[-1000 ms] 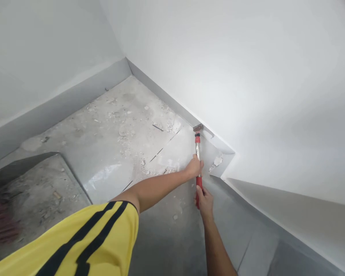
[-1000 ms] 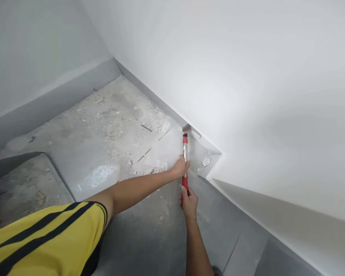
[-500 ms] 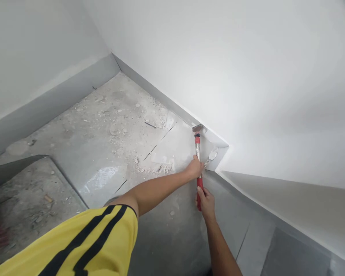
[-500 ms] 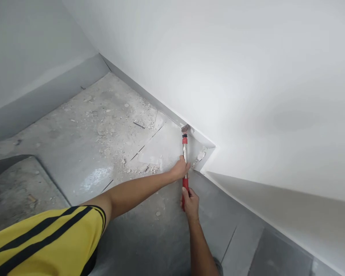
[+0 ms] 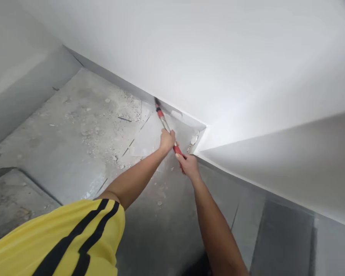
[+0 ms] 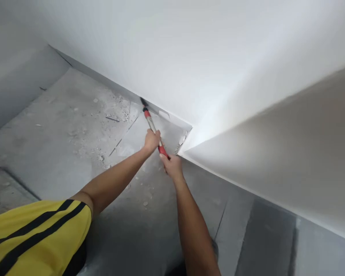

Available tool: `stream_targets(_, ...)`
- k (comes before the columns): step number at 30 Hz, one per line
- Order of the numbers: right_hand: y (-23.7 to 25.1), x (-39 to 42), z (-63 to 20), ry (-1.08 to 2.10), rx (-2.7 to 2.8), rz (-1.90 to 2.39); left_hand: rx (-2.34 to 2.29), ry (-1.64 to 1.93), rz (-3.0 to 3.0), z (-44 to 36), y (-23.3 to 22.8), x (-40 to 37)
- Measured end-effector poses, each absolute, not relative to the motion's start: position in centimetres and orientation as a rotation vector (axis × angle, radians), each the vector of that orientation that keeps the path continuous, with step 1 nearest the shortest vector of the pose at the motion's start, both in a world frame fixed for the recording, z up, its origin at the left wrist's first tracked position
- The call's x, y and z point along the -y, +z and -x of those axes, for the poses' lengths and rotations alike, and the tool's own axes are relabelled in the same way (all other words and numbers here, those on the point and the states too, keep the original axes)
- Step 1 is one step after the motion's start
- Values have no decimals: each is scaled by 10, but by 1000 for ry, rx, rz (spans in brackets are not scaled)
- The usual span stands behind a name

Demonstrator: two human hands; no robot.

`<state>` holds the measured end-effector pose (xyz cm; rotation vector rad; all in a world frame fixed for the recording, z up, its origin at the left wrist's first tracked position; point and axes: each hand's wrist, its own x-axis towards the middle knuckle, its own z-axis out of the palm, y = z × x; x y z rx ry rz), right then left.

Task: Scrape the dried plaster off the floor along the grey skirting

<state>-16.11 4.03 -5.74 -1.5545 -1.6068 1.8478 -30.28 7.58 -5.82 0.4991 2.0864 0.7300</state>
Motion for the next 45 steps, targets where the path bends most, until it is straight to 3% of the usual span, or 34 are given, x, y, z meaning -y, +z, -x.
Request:
stream_targets(4, -59, -46, 188, 1749, 1761, 1517, -2101, 727, -500, 332, -50, -79)
stream_targets(11, -64, 58, 125, 1723, 1309, 1853, -1771, 594, -620, 257, -56, -32)
stream_targets(15, -63, 83, 135, 1764, 1325, 1756, -1668, 539, -705, 268, -50, -14)
stream_targets(19, -55, 70, 170, 1954, 1292, 1507, -1653, 477, -761, 312, -30, 13)
stream_targets(26, -29, 36, 295, 2147, 523, 1322, -1382, 350, -712, 402, 44, 89)
stream_targets(30, -22, 3, 364, 2018, 137, 1240, -1350, 179, -598, 470, 73, 130)
stream_targets(38, -55, -67, 415, 1985, 196, 1259, -2071, 157, -1101, 523, 21, 139)
stream_targets(45, -75, -78, 413, 1875, 260, 1406, -2147, -82, -1274, 530, 4, 110)
